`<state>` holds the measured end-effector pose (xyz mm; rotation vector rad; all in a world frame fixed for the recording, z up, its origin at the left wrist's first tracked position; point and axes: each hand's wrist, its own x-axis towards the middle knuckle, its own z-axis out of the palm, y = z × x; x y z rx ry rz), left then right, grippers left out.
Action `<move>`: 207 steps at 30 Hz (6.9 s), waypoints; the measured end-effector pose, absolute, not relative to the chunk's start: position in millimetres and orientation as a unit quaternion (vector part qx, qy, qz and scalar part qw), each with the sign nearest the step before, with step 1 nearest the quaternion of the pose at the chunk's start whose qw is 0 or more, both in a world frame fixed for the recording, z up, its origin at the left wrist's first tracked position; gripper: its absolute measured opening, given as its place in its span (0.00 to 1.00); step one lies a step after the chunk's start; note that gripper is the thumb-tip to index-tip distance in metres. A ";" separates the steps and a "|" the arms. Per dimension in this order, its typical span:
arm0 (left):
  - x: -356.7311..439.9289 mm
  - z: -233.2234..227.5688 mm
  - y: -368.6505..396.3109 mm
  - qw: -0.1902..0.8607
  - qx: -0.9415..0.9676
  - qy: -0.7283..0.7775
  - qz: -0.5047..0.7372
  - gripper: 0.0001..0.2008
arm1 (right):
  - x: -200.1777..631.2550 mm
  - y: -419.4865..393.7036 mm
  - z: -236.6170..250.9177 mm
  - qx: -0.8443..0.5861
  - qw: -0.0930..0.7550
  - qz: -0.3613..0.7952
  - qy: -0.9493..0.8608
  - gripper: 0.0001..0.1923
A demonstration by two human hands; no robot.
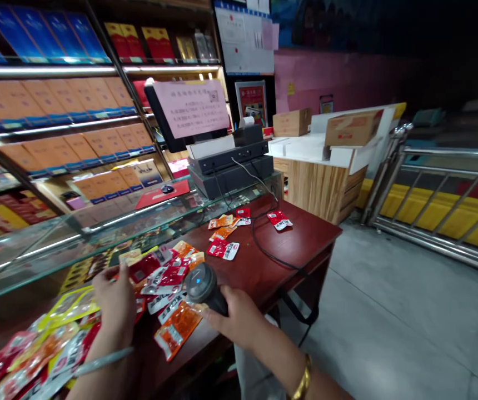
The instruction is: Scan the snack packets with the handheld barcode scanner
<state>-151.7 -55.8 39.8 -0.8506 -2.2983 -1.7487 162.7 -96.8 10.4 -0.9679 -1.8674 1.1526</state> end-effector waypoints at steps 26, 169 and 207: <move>-2.1 14.9 43.7 -0.057 -0.727 -0.684 -0.022 0.49 | 232.5 -76.2 -3.3 -0.465 0.399 0.430 -0.663 0.19; -18.5 12.8 161.8 -0.051 -0.761 -0.636 -0.118 0.19 | 206.7 -38.5 3.2 -0.456 0.376 0.567 -0.574 0.14; -58.7 23.3 -14.4 -0.308 -0.318 -0.558 -0.702 0.27 | 153.6 -93.8 29.4 -0.364 0.391 0.467 -0.705 0.16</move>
